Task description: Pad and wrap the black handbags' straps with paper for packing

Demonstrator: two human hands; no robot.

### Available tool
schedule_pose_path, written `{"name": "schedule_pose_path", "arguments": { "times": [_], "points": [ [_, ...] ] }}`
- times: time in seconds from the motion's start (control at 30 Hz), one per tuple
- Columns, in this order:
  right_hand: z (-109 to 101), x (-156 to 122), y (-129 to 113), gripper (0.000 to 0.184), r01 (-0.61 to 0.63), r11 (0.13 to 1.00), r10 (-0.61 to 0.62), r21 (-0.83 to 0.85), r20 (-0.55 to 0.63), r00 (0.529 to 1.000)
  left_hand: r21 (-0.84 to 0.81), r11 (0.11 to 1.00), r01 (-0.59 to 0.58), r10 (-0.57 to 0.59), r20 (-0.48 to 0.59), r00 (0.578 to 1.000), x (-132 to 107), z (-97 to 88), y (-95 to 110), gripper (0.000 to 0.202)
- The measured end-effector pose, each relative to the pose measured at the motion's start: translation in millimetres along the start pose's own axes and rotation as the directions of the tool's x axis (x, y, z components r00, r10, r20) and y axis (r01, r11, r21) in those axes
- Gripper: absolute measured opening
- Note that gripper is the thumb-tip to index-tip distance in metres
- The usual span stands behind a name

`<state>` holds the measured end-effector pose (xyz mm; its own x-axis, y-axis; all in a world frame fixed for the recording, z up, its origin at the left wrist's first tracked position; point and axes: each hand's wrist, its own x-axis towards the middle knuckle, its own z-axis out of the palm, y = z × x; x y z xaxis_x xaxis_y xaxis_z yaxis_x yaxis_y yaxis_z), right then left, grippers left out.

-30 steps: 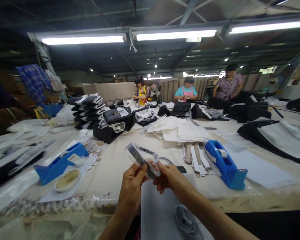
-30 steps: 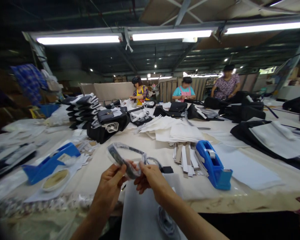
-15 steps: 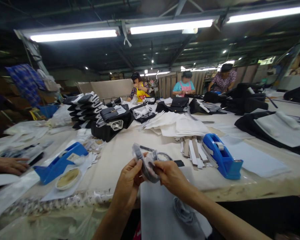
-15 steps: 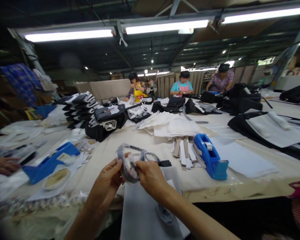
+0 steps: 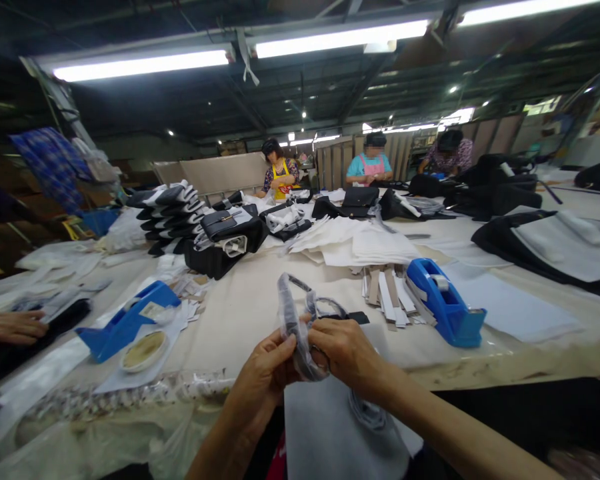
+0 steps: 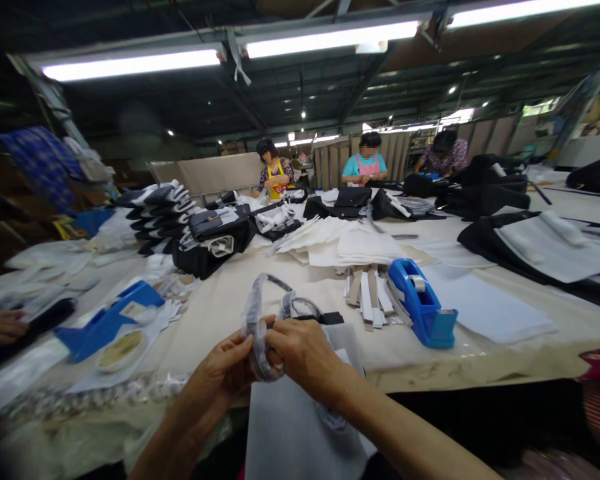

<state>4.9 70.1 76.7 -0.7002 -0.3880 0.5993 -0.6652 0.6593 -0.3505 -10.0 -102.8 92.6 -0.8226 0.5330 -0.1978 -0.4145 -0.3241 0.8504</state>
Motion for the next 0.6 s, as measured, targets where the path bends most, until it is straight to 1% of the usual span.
{"name": "schedule_pose_path", "arguments": {
  "times": [0.07, 0.17, 0.23, 0.3, 0.4, 0.47, 0.53, 0.57, 0.6],
  "points": [
    [-1.7, -2.5, 1.3, 0.016, 0.03, 0.998, -0.029, 0.052, -0.019, 0.999, 0.015, 1.0, -0.002, 0.001, 0.041, 0.999, -2.6, 3.1, 0.5, 0.038],
    [-5.7, -5.3, 0.0, 0.017, 0.036, 0.994, -0.031, 0.105, -0.046, 0.998, 0.017, 1.0, -0.009, 0.008, 0.079, 0.997, -4.8, 7.6, -1.6, 0.034],
    [-9.1, -6.3, -1.7, 0.016, 0.058, 0.994, -0.055, 0.095, -0.033, 0.998, 0.021, 1.0, -0.008, 0.006, 0.102, 0.995, -5.2, 9.3, -5.1, 0.033],
    [-13.2, -6.7, -3.1, 0.014, 0.097, 0.993, -0.098, 0.064, 0.006, 0.995, 0.038, 0.999, -0.016, 0.011, 0.116, 0.993, -5.0, 9.7, -9.8, 0.035],
    [-19.6, -6.1, -4.3, 0.014, 0.155, 0.988, -0.155, -0.005, 0.049, 0.987, 0.064, 0.997, -0.038, 0.031, 0.113, 0.993, -4.0, 9.9, -16.8, 0.04],
    [-22.2, -5.1, -4.8, 0.015, 0.174, 0.984, -0.172, -0.024, 0.081, 0.982, 0.071, 0.996, -0.051, 0.043, 0.105, 0.994, -3.3, 10.5, -20.1, 0.045],
    [-22.3, -4.0, -5.9, 0.016, 0.138, 0.99, -0.139, 0.021, 0.092, 0.986, 0.077, 0.994, -0.078, 0.072, 0.08, 0.994, -2.7, 11.1, -21.6, 0.049],
    [-21.5, -3.6, -6.9, 0.016, 0.083, 0.994, -0.088, 0.068, 0.066, 0.994, 0.083, 0.992, -0.098, 0.093, 0.064, 0.994, -2.4, 11.1, -21.7, 0.049],
    [-20.3, -3.4, -8.4, 0.018, 0.004, 0.992, -0.006, 0.126, 0.014, 1.0, 0.093, 0.988, -0.123, 0.119, 0.044, 0.992, -2.1, 10.8, -21.5, 0.049]
  ]
}}
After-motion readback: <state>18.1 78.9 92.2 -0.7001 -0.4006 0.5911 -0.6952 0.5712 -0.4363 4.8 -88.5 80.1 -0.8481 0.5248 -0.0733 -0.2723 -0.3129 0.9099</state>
